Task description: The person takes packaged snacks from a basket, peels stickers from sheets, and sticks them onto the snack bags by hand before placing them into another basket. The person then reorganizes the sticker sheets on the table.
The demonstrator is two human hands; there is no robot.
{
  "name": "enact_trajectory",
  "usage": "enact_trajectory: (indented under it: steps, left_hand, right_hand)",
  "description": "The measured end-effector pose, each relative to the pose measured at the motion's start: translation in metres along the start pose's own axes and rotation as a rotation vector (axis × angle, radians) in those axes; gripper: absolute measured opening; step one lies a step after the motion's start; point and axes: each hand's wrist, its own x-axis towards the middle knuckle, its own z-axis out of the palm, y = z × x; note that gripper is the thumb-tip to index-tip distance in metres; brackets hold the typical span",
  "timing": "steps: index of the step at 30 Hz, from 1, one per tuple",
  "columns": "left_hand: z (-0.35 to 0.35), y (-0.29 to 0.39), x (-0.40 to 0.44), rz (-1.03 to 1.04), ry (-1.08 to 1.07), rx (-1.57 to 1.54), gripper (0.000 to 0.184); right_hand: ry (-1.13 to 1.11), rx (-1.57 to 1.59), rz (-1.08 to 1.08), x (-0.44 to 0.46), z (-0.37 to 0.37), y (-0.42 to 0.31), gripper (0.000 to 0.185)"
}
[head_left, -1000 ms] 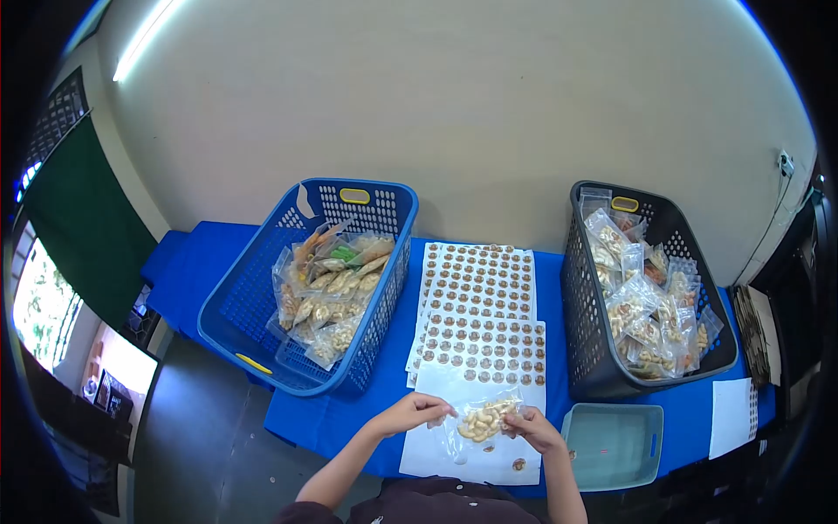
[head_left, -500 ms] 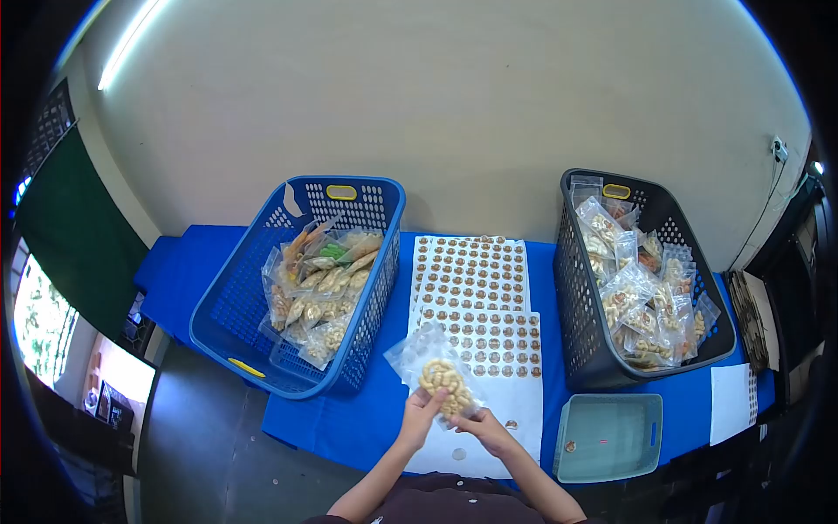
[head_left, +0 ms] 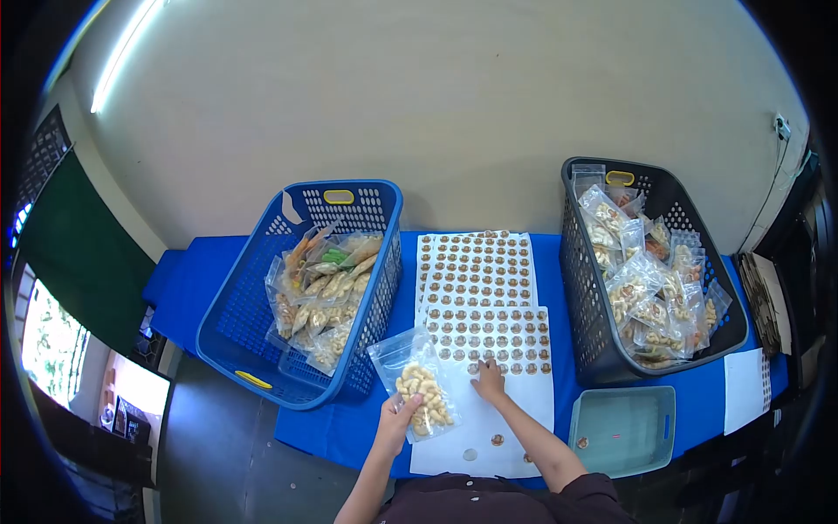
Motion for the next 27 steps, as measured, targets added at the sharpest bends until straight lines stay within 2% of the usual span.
enact_trajectory:
  steps: [3,9,15,21,27]
  left_hand:
    - [0.000,0.001,0.005,0.045,0.022,-0.067,0.031]
    - [-0.002,-0.001,0.004,0.002,0.002,-0.047,0.029]
    - [0.001,-0.006,0.004,0.021,-0.026,0.014,0.029]
    - [0.001,-0.001,0.001,0.058,-0.012,0.061,0.027]
    - [-0.015,0.006,-0.001,0.124,0.026,0.022,0.029]
  right_hand:
    - [0.174,-0.066,-0.102,-0.011,0.014,0.002,0.051]
    - [0.157,0.039,-0.166,-0.021,0.014,0.012,0.044]
    - [0.112,0.060,-0.157,-0.028,0.003,0.000,0.048]
    - [0.215,-0.132,-0.307,-0.026,0.028,0.006,0.049]
    - [0.202,-0.119,-0.381,-0.044,0.029,0.004,0.051]
